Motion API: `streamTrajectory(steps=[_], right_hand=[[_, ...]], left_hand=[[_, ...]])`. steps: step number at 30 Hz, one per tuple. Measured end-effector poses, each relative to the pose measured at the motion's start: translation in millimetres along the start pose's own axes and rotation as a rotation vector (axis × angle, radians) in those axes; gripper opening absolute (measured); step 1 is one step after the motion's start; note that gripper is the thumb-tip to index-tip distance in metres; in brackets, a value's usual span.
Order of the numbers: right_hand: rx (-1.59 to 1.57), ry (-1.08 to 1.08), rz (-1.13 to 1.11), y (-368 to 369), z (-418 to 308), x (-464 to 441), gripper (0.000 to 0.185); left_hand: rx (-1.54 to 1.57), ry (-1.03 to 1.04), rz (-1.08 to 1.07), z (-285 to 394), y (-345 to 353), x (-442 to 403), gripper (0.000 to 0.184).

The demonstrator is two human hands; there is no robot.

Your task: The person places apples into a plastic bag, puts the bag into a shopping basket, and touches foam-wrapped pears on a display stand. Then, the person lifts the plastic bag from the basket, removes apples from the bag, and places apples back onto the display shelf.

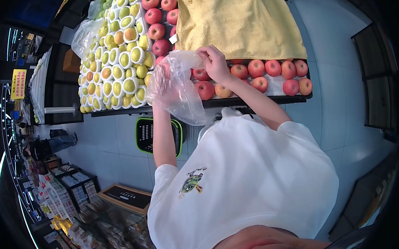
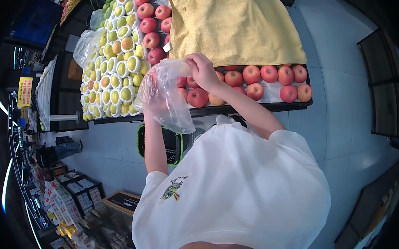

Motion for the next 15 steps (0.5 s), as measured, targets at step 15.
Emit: streamTrajectory(steps=[15], right_hand=[[-0.128,0.481,0.318,-102,92,-46,0.020]], left_hand=[[0.598,-0.032,0.106,22,9,44,0.081]])
Point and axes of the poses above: each hand's wrist, its own x-axis away from the middle knuckle, its own y-axis out of the palm, z = x × y, the point moved 8 cm from there along -x, towards the middle knuckle, and after that the axes turned 2 degrees about -y, right-handed, at the moved point
